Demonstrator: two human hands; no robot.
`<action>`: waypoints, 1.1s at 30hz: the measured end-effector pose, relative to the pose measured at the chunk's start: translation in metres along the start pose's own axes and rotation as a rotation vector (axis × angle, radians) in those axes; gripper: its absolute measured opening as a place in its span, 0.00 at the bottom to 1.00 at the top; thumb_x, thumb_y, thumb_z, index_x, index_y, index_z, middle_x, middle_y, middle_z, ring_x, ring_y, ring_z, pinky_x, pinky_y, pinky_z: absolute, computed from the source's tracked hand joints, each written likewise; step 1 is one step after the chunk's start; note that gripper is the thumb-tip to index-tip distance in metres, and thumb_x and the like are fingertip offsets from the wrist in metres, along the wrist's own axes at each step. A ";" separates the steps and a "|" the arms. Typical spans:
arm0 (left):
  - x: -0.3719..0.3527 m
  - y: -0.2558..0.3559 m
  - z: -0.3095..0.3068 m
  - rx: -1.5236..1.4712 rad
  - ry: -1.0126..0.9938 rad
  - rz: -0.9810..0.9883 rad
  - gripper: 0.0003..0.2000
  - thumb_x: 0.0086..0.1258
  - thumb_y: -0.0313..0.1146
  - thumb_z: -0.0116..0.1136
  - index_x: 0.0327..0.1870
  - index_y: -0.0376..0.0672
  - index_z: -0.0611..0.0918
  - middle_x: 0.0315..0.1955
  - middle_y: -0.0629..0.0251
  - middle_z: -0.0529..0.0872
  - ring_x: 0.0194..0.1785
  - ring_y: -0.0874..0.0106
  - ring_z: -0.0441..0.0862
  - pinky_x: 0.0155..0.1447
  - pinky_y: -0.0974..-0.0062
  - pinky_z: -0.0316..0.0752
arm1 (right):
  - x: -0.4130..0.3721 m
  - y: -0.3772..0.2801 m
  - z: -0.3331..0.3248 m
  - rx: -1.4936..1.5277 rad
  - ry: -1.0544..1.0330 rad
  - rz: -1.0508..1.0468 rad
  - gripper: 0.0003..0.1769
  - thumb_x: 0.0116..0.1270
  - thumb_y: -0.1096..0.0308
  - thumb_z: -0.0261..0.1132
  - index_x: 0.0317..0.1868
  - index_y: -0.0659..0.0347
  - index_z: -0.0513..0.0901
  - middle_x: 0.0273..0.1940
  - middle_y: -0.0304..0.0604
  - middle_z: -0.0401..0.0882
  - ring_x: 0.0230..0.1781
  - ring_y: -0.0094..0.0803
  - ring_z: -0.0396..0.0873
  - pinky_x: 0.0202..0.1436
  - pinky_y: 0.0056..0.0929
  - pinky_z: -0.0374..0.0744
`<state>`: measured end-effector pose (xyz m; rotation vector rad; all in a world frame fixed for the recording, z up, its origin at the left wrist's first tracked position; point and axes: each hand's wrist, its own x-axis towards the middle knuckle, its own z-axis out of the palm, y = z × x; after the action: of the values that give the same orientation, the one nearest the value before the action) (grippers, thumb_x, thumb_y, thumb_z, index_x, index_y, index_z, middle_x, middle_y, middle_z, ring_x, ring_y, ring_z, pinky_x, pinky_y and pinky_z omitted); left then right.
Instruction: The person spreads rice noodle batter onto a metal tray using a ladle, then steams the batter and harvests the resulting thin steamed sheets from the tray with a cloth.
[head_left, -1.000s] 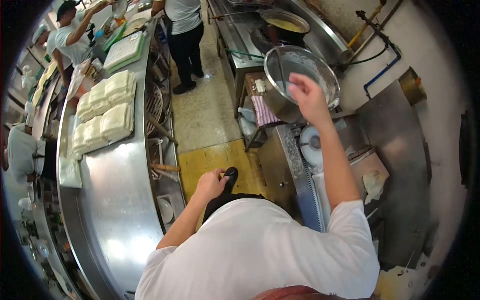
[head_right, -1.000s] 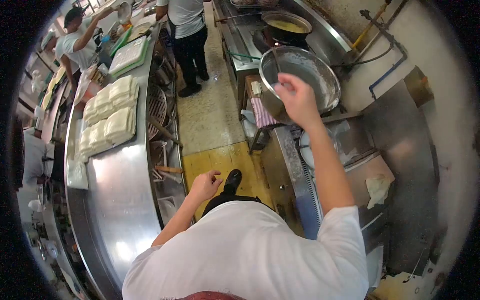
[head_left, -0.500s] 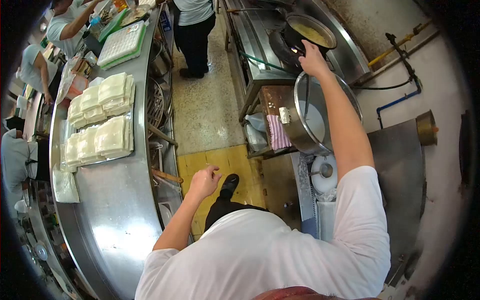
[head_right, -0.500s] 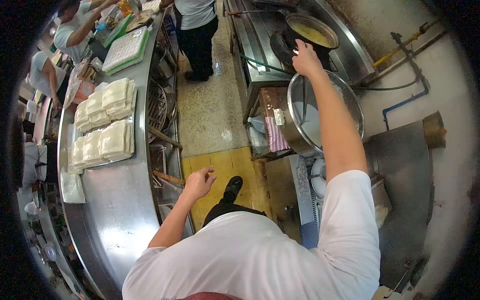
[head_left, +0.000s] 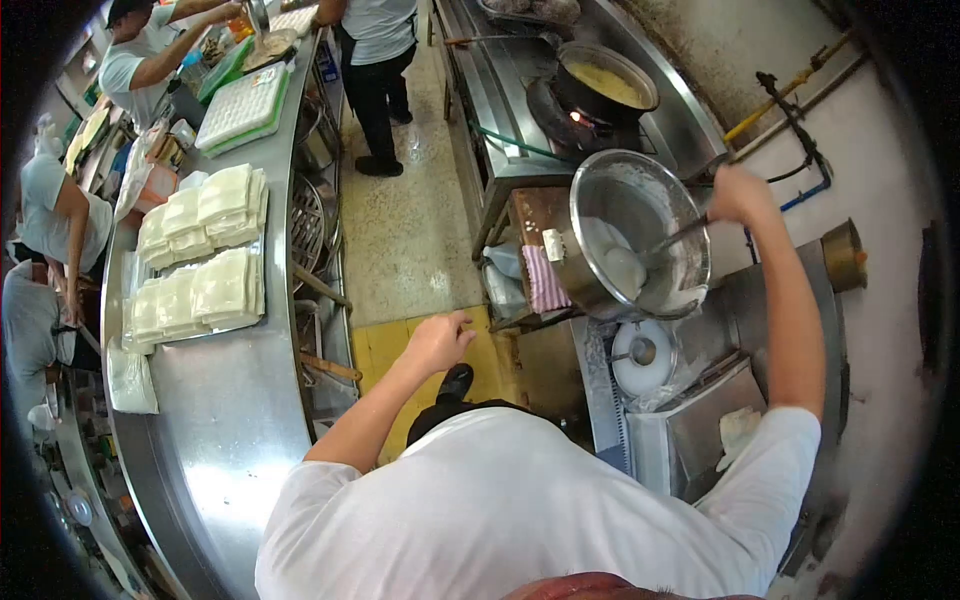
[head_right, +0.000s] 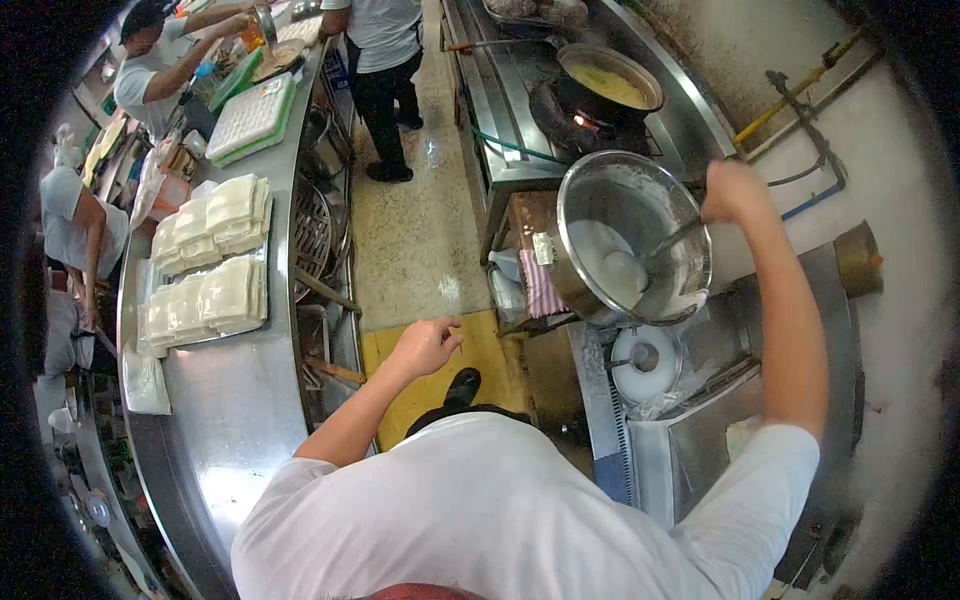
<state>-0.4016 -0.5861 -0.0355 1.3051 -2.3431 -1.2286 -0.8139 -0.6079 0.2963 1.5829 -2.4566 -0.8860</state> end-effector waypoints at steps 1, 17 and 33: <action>0.002 0.006 0.000 0.004 0.012 0.027 0.16 0.70 0.40 0.61 0.53 0.40 0.85 0.36 0.46 0.89 0.45 0.47 0.86 0.53 0.54 0.80 | -0.012 0.003 0.017 -0.070 -0.013 -0.036 0.22 0.50 0.64 0.76 0.43 0.69 0.86 0.47 0.60 0.87 0.52 0.52 0.86 0.56 0.45 0.83; 0.034 0.157 0.014 -0.081 0.322 0.496 0.17 0.73 0.37 0.63 0.60 0.45 0.82 0.56 0.56 0.80 0.43 0.59 0.87 0.51 0.63 0.82 | -0.167 0.012 0.087 0.235 0.009 -0.239 0.14 0.62 0.63 0.69 0.34 0.69 0.88 0.39 0.61 0.87 0.44 0.54 0.86 0.51 0.47 0.83; 0.085 0.197 0.056 0.221 0.198 0.543 0.18 0.76 0.49 0.57 0.55 0.47 0.86 0.55 0.59 0.83 0.52 0.56 0.85 0.55 0.59 0.81 | -0.143 -0.013 0.188 0.322 0.132 -0.177 0.07 0.62 0.77 0.62 0.36 0.70 0.86 0.42 0.63 0.86 0.47 0.56 0.86 0.52 0.48 0.84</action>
<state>-0.6027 -0.5676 0.0564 0.7128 -2.4926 -0.6610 -0.8073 -0.4097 0.1668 1.9148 -2.4900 -0.3982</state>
